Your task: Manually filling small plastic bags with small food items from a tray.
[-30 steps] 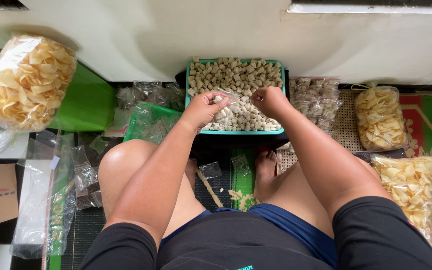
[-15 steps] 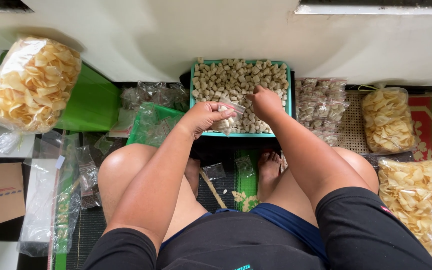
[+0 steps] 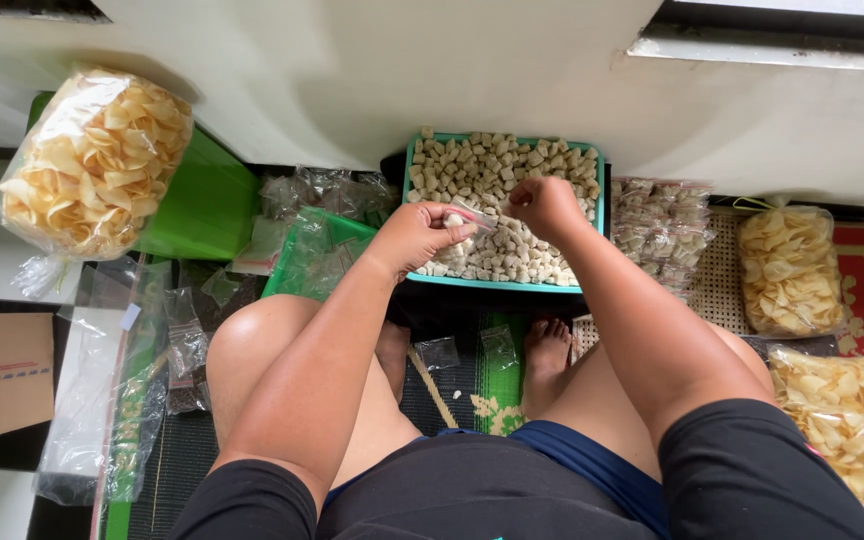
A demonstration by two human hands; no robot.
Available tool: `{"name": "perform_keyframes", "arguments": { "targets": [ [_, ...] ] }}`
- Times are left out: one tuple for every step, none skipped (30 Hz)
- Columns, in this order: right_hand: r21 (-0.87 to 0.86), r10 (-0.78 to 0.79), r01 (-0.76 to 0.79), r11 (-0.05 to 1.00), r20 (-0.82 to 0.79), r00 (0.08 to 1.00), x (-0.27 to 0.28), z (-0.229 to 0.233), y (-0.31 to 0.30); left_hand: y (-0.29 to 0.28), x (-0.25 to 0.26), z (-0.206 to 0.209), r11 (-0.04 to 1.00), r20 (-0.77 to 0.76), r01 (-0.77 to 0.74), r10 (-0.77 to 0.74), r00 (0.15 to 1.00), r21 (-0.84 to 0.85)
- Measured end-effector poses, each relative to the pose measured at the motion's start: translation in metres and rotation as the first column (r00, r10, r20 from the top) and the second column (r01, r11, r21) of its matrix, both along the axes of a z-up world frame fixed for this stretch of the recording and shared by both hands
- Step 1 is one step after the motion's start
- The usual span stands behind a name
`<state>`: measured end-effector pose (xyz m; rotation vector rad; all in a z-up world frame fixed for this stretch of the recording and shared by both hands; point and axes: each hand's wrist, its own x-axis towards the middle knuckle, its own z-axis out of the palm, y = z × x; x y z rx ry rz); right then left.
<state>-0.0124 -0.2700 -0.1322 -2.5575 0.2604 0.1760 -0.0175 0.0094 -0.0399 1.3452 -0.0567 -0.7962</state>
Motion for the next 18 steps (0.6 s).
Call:
{"name": "perform_keyframes", "arguments": {
  "targets": [
    [-0.003, 0.003, -0.003, 1.0, 0.0, 1.0, -0.009, 0.042, 0.011, 0.001, 0.001, 0.005, 1.0, 0.0, -0.003, 0.003, 1.0, -0.003],
    [0.272, -0.04, 0.043, 0.961, -0.017, 0.999, -0.017, 0.084, 0.022, 0.002, 0.003, 0.011, 0.999, 0.029, -0.013, 0.012, 1.0, 0.039],
    [0.525, -0.076, 0.089, 0.847, -0.047, 0.996, -0.026, 0.127, 0.034, 0.003, 0.004, 0.016, 0.996, 0.057, -0.025, 0.02, 0.998, 0.08],
    [0.522, -0.074, 0.087, 0.849, -0.047, 0.996, -0.026, 0.132, 0.033, 0.003, 0.005, 0.023, 0.997, 0.057, -0.028, 0.023, 0.998, 0.077],
    [0.619, -0.074, 0.069, 0.783, -0.017, 0.997, -0.027, 0.137, 0.031, 0.003, 0.005, 0.03, 0.995, 0.078, -0.026, 0.018, 0.997, 0.1],
    [0.707, -0.079, 0.047, 0.706, 0.013, 0.997, -0.027, 0.142, 0.03, 0.002, 0.005, 0.036, 0.992, 0.099, -0.024, 0.012, 0.995, 0.123],
    [0.705, -0.076, 0.046, 0.707, 0.011, 0.997, -0.029, 0.146, 0.033, 0.001, 0.006, 0.036, 0.992, 0.097, -0.027, 0.015, 0.995, 0.121],
    [0.712, -0.053, 0.026, 0.701, 0.016, 0.998, -0.032, 0.15, 0.035, -0.002, 0.007, 0.037, 0.991, 0.112, -0.016, 0.001, 0.994, 0.131],
    [0.72, -0.032, 0.008, 0.694, 0.02, 0.999, -0.035, 0.154, 0.037, -0.004, 0.007, 0.037, 0.99, 0.127, -0.002, -0.016, 0.992, 0.142],
    [0.72, -0.032, 0.009, 0.694, 0.018, 0.999, -0.035, 0.154, 0.038, -0.006, 0.009, 0.032, 0.99, 0.124, -0.001, -0.016, 0.992, 0.141],
    [0.739, -0.017, -0.001, 0.674, 0.016, 1.0, -0.037, 0.154, 0.039, -0.007, 0.01, 0.028, 0.989, 0.128, 0.01, -0.029, 0.991, 0.145],
    [0.757, -0.001, -0.011, 0.653, 0.016, 1.0, -0.038, 0.153, 0.04, -0.009, 0.011, 0.024, 0.989, 0.132, 0.021, -0.041, 0.99, 0.149],
    [0.758, -0.003, -0.009, 0.652, 0.015, 1.0, -0.038, 0.156, 0.041, -0.011, 0.012, 0.022, 0.988, 0.131, 0.023, -0.043, 0.99, 0.15],
    [0.765, 0.002, -0.006, 0.644, 0.007, 1.0, -0.039, 0.159, 0.041, -0.012, 0.013, 0.021, 0.988, 0.126, 0.033, -0.052, 0.991, 0.149],
    [0.771, 0.008, -0.005, 0.636, 0.0, 1.0, -0.04, 0.162, 0.042, -0.013, 0.013, 0.02, 0.988, 0.121, 0.042, -0.061, 0.991, 0.147],
    [0.772, 0.007, -0.004, 0.636, -0.001, 1.0, -0.04, 0.161, 0.041, -0.013, 0.012, 0.021, 0.988, 0.12, 0.044, -0.062, 0.991, 0.148],
    [0.77, 0.013, -0.007, 0.638, -0.002, 1.0, -0.04, 0.159, 0.04, -0.014, 0.011, 0.021, 0.989, 0.11, 0.05, -0.066, 0.992, 0.141],
    [0.767, 0.02, -0.011, 0.641, -0.002, 1.0, -0.039, 0.158, 0.039, -0.014, 0.01, 0.021, 0.99, 0.099, 0.056, -0.069, 0.993, 0.133]
  ]
}}
